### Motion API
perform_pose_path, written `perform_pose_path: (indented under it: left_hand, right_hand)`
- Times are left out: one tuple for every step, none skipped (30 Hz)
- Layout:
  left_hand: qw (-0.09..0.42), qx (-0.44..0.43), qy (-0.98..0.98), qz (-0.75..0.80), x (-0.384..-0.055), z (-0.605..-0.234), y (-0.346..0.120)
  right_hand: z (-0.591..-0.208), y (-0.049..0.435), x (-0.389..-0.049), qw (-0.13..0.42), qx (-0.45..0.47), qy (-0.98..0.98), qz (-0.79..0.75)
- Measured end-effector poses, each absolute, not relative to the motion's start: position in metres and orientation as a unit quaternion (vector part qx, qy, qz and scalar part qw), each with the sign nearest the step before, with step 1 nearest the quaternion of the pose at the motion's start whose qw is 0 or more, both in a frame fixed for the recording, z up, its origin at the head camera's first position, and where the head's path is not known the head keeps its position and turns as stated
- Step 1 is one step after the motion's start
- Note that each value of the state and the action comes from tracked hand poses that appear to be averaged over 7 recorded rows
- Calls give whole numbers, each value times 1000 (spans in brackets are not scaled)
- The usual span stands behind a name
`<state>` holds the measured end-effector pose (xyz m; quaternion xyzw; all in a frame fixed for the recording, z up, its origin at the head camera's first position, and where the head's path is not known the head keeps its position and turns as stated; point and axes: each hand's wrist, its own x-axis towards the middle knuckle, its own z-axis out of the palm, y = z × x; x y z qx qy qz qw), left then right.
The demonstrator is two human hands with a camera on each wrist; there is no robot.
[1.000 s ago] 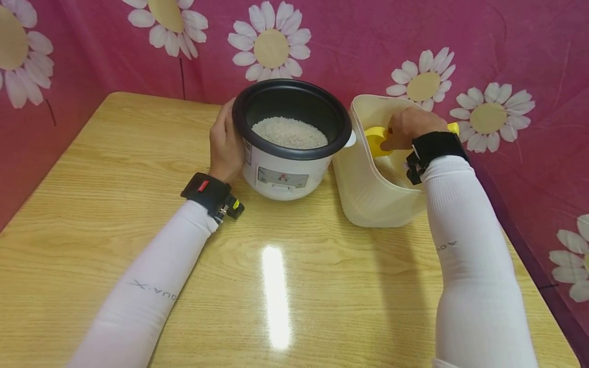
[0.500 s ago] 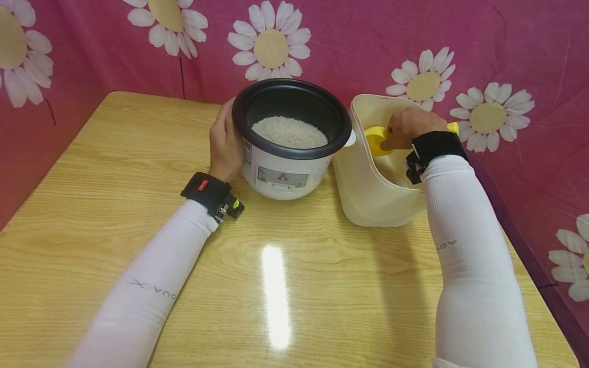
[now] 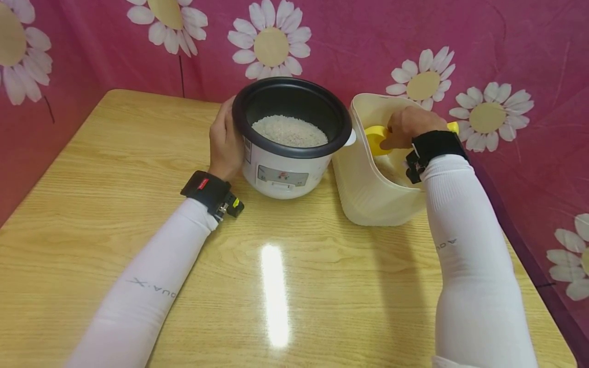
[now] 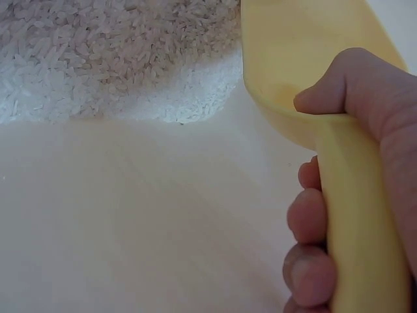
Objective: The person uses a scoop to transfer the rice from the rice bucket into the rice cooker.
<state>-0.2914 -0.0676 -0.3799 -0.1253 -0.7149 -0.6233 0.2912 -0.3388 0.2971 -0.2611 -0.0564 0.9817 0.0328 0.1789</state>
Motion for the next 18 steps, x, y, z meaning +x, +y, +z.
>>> perform_pose_path:
  left_hand:
    - [291, -125, -715, -623, -292, -380, -68]
    - [292, -125, -716, -622, -292, -380, -68]
    - [292, -126, -716, -621, -291, -380, -68]
    - [293, -126, -717, -621, -291, -380, -68]
    - [293, -126, -717, -620, -292, -380, -68]
    - [293, -126, -717, -620, -292, -380, -68]
    - [294, -126, -718, -619, -291, -380, -68]
    - [295, -125, -718, -618, -292, -380, -68]
    - [295, -125, -718, -618, -292, -380, -68]
    - [295, -125, -719, -617, -292, -380, -68]
    - [296, -125, -719, -616, -292, -380, -68]
    - [296, -125, -719, -616, -292, -380, -68]
    - [296, -125, -720, -616, -292, -380, -68]
    - [296, -125, -720, -615, -292, -380, -68]
    - [295, -125, -720, -616, -292, -380, -68]
    - [294, -125, -719, -617, -292, -380, -68]
    - [294, -125, -719, -617, -291, -380, -68]
    - [294, -125, -718, -618, -291, -380, -68]
  right_hand:
    - [-261, 297, -339, 178, -56, 982, 32]
    - [-261, 297, -339, 177, -56, 982, 33]
    - [-262, 297, -339, 176, -54, 982, 31]
    - [-262, 298, -339, 176, -54, 982, 32]
    - [-261, 297, -339, 175, -54, 983, 32]
    - [-262, 297, -339, 175, -54, 983, 32]
    - [-261, 297, -338, 174, -54, 983, 34]
    - [-261, 297, -339, 175, -53, 983, 34]
    - [-261, 297, -338, 175, -51, 983, 32]
    - [-261, 297, -339, 175, -51, 983, 33]
    - [-261, 297, -339, 175, -50, 983, 33]
    - [-261, 297, -339, 176, -50, 983, 34]
    - [-262, 297, -339, 175, -51, 983, 36]
    - [-262, 297, -339, 175, -52, 983, 37]
    - [-262, 297, -339, 175, -51, 983, 36]
    - [-262, 297, -339, 174, -53, 983, 37]
    - [-262, 297, -339, 174, -52, 983, 36]
    - [-262, 297, -339, 174, -52, 983, 37]
